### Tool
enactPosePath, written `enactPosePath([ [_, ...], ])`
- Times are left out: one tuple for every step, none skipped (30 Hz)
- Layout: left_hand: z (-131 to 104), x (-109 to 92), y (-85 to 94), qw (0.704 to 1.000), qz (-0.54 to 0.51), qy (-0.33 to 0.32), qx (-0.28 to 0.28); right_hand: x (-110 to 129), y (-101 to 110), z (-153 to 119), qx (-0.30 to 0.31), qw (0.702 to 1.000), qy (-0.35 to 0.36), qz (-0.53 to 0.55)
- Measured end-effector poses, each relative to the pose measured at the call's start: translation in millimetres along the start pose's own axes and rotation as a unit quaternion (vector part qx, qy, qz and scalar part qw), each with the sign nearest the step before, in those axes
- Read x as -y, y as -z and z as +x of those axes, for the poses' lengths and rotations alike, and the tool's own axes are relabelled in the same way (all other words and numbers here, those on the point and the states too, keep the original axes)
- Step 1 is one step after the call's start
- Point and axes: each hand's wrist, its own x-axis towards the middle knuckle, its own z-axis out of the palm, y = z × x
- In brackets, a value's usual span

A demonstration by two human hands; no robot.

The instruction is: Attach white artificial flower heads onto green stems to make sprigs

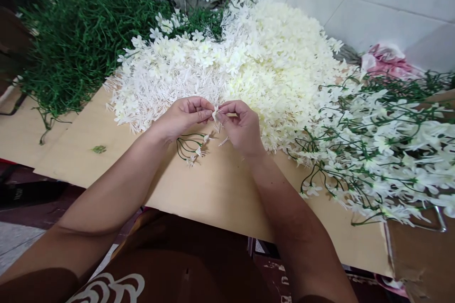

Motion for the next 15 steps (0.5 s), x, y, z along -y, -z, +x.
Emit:
enactPosePath([
  [0.1,0.0,-0.4,1.000,0.004,-0.004,0.001,1.7,-0.9,-1.1,0.001,1.000,0.020,-0.015],
  [0.2,0.2,-0.8,1.000,0.006,-0.010,0.001,3.2,-1.8,-2.3,0.002,0.999,0.040,-0.031],
  [0.4,0.5,-1.1,1.000,0.006,-0.016,0.002,4.6,-2.5,-3.2,0.002,0.997,0.058,-0.046],
  [0.7,1.0,-1.3,1.000,0.004,-0.022,0.004,5.7,-2.9,-4.0,0.003,0.996,0.072,-0.059],
  [1.1,1.7,-1.4,1.000,0.002,-0.027,0.006,6.5,-3.0,-4.4,0.004,0.994,0.081,-0.067],
  [1.5,2.5,-1.2,0.999,-0.001,-0.031,0.009,7.0,-2.9,-4.5,0.005,0.994,0.085,-0.071],
  [2.1,3.5,-0.7,0.999,-0.004,-0.033,0.013,7.0,-2.6,-4.3,0.006,0.994,0.084,-0.067],
  [2.7,4.3,-0.1,0.999,-0.007,-0.034,0.016,6.7,-2.0,-3.9,0.008,0.995,0.078,-0.056],
  [3.3,5.0,0.6,0.999,-0.012,-0.034,0.018,6.1,-1.4,-3.3,0.009,0.997,0.067,-0.040],
  [3.7,5.4,1.2,0.999,-0.016,-0.033,0.019,5.2,-0.8,-2.6,0.008,0.998,0.052,-0.021],
  [4.0,5.4,1.8,0.999,-0.019,-0.033,0.019,4.1,-0.2,-1.8,0.005,0.999,0.035,-0.002],
  [4.0,5.1,2.2,0.999,-0.020,-0.033,0.018,3.0,0.2,-1.1,0.003,1.000,0.016,0.015],
  [3.7,4.4,2.4,0.999,-0.017,-0.034,0.015,2.0,0.5,-0.5,0.001,1.000,-0.002,0.030],
  [3.1,3.5,2.4,0.999,-0.011,-0.037,0.012,1.3,0.7,0.1,0.001,0.999,-0.019,0.044],
  [2.6,2.7,2.1,0.999,-0.005,-0.041,0.009,0.8,0.6,0.7,0.005,0.998,-0.034,0.057],
])
